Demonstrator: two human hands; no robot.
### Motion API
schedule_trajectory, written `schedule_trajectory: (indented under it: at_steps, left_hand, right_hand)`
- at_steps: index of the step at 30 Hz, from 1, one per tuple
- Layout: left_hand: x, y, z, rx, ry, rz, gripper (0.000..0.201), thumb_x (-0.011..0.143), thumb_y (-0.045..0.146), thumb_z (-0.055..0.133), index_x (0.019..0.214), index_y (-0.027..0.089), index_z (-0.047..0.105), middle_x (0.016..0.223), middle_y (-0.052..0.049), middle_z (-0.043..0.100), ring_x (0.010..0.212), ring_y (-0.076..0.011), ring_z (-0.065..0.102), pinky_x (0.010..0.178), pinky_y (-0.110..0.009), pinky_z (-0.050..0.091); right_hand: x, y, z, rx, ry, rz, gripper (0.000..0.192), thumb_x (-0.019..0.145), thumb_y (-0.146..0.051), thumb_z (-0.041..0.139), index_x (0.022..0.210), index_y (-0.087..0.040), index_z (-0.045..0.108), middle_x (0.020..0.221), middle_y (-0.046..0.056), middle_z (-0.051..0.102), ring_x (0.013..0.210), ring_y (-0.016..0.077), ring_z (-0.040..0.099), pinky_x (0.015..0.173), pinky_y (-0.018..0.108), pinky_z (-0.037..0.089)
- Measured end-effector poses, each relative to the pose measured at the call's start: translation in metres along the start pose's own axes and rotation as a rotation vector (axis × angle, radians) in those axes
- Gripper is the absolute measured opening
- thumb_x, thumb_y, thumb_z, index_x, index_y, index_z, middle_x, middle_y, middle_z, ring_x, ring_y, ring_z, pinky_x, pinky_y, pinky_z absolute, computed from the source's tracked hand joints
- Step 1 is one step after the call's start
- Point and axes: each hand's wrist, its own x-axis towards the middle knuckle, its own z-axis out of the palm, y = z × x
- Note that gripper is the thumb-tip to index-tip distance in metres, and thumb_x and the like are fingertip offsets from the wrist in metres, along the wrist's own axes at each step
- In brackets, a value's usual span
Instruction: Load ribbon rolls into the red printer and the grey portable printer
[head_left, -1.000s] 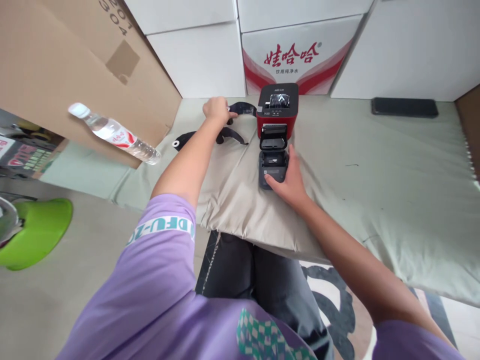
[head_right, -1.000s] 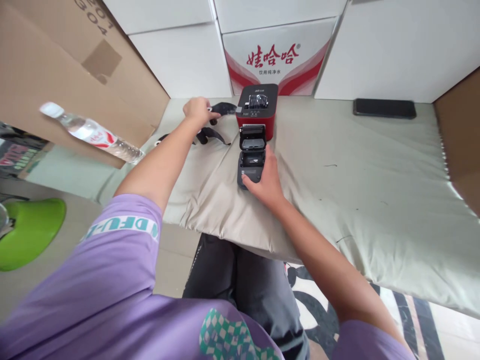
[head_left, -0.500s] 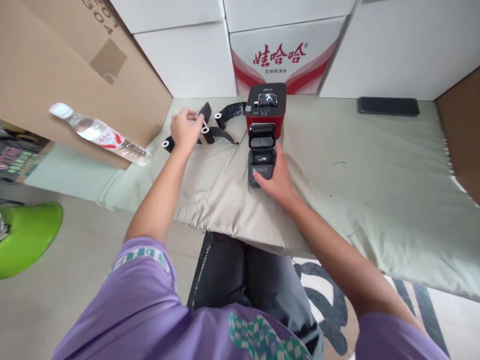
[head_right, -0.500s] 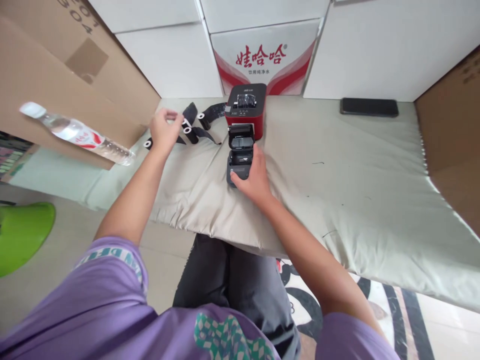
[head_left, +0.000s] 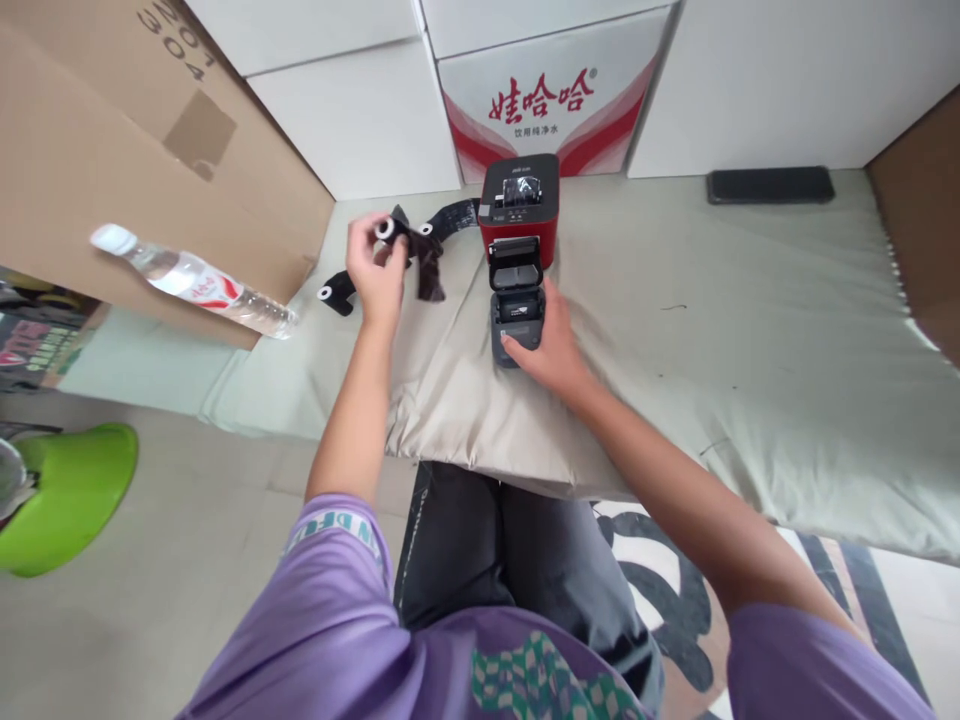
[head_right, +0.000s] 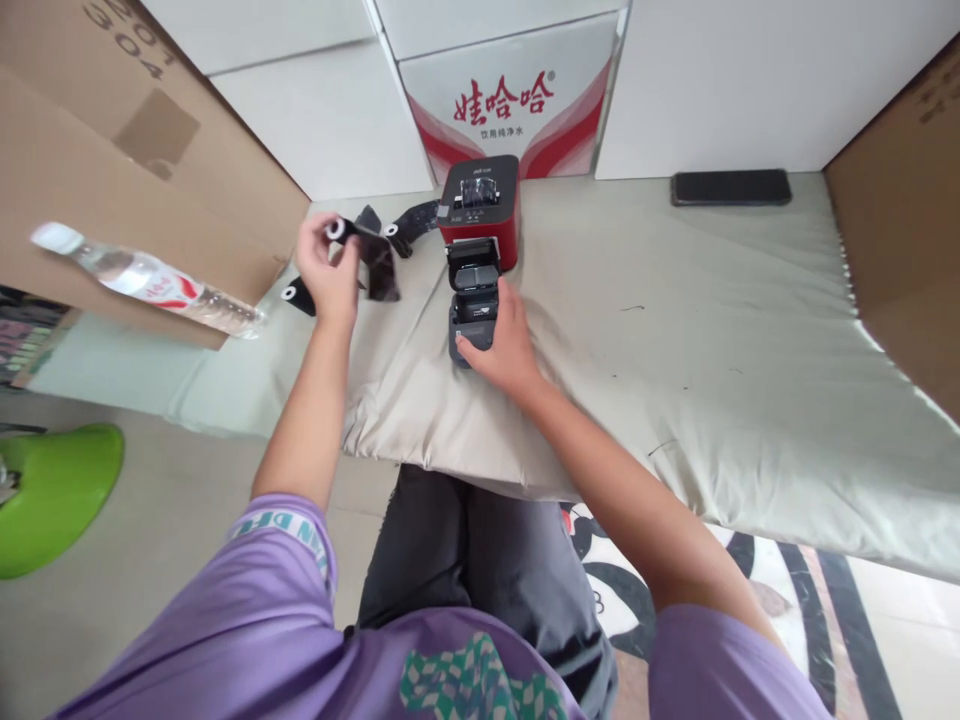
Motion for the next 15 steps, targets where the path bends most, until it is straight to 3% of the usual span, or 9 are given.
schedule_trajectory:
  at_steps: [4, 8, 12, 15]
  left_hand:
    - [-0.003, 0.012, 0.011, -0.301, -0.082, -0.011, 0.034, 0.097, 0.057, 0.066, 0.117, 0.03, 0.07, 0.114, -0.006, 0.079, 0.112, -0.0237, 0.074, 0.087, -0.04, 0.065]
    - [-0.004, 0.008, 0.032, -0.528, -0.247, 0.063, 0.042, 0.087, 0.062, 0.077, 0.113, 0.03, 0.073, 0.116, -0.005, 0.079, 0.109, -0.0243, 0.076, 0.086, -0.04, 0.066]
    - [-0.007, -0.006, 0.064, -0.374, -0.455, 0.202, 0.055, 0.073, 0.049, 0.091, 0.121, 0.025, 0.076, 0.122, -0.007, 0.079, 0.122, -0.0285, 0.074, 0.112, -0.049, 0.058]
    - [-0.011, -0.013, 0.083, -0.213, -0.389, 0.235, 0.055, 0.077, 0.042, 0.087, 0.126, 0.024, 0.072, 0.124, -0.008, 0.076, 0.122, -0.0262, 0.073, 0.113, -0.047, 0.056]
  right_hand:
    - [0.001, 0.007, 0.003, -0.01, 0.005, -0.013, 0.103, 0.081, -0.044, 0.076, 0.165, -0.019, 0.022, 0.165, 0.023, 0.041, 0.157, 0.0399, 0.041, 0.132, 0.065, 0.036]
    - [0.003, 0.016, 0.006, -0.013, 0.028, -0.032, 0.105, 0.082, -0.052, 0.076, 0.165, -0.021, 0.02, 0.166, 0.023, 0.038, 0.158, 0.0409, 0.039, 0.131, 0.068, 0.035]
    - [0.004, 0.019, 0.007, 0.033, 0.062, -0.032, 0.106, 0.083, -0.062, 0.074, 0.164, -0.02, 0.02, 0.166, 0.024, 0.039, 0.157, 0.0414, 0.04, 0.129, 0.067, 0.038]
    - [0.005, 0.017, 0.005, 0.104, 0.078, 0.025, 0.099, 0.086, -0.063, 0.071, 0.163, -0.022, 0.023, 0.165, 0.023, 0.04, 0.156, 0.0395, 0.043, 0.126, 0.064, 0.044]
